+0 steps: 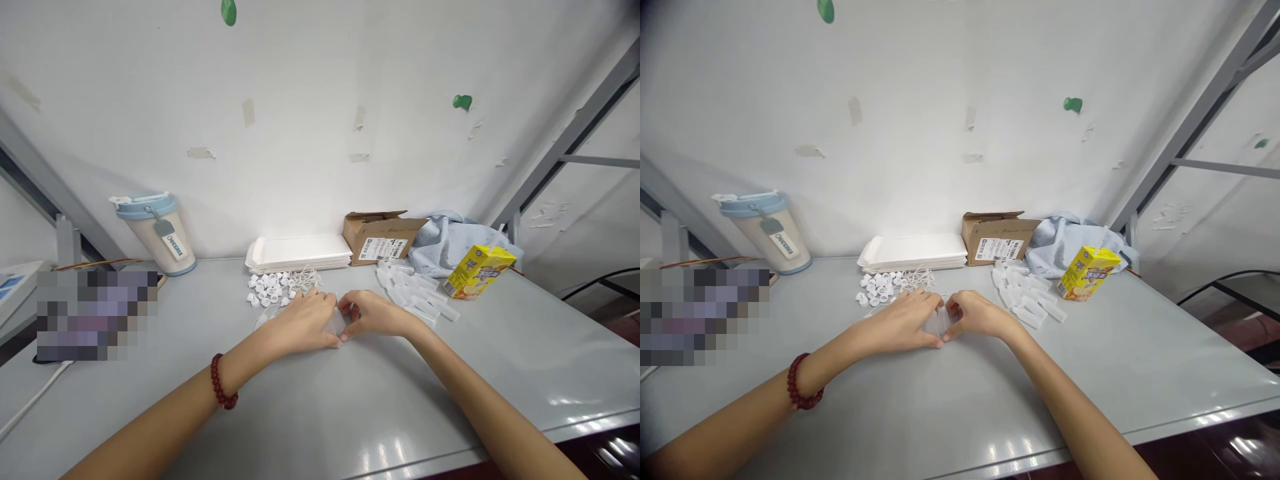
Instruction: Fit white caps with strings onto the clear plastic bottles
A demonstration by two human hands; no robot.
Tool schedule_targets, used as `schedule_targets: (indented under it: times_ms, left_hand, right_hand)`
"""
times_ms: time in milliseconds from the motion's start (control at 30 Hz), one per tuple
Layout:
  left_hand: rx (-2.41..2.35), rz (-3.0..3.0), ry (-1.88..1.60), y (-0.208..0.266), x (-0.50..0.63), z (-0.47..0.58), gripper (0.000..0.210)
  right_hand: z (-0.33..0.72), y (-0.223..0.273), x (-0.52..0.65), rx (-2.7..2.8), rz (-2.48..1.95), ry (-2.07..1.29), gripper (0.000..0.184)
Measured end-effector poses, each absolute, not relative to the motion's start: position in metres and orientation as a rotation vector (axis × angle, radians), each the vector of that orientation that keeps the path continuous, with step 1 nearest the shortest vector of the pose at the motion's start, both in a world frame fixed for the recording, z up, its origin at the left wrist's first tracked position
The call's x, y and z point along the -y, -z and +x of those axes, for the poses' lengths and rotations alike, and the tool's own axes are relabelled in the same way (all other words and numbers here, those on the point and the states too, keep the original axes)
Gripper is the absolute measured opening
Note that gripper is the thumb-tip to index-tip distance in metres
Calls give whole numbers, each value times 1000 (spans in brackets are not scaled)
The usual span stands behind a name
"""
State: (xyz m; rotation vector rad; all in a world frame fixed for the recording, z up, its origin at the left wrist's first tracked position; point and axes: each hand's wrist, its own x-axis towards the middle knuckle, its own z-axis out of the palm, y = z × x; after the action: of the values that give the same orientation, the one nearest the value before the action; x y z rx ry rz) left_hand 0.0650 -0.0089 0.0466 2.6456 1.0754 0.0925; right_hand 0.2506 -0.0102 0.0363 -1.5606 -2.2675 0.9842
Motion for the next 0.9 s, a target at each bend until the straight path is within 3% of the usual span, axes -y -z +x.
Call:
schedule_targets:
  times_ms: [167,500,700,767,900]
  left_hand:
    - [-1102,2499,-152,-59,-1,57,56]
    - [-1119,2432,-262,-62,-13,46,50]
    - [-1256,2368,-408,-67,-22,43,36]
    - [-1334,2338,-450,-71,-30,38,34]
    - [-1405,2375,-504,-70,-46,30,28]
  right_hand:
    - [251,-37,10,2272,-1572,-1002,51]
    - [252,-40,11,2286,-1599,-1049,56]
    - [259,-44,7,2268,-1566,-1027,53]
    - [268,-43,1,2209,-1617,-840,44]
    - [286,-35,-15,2102,-1897,-158,28]
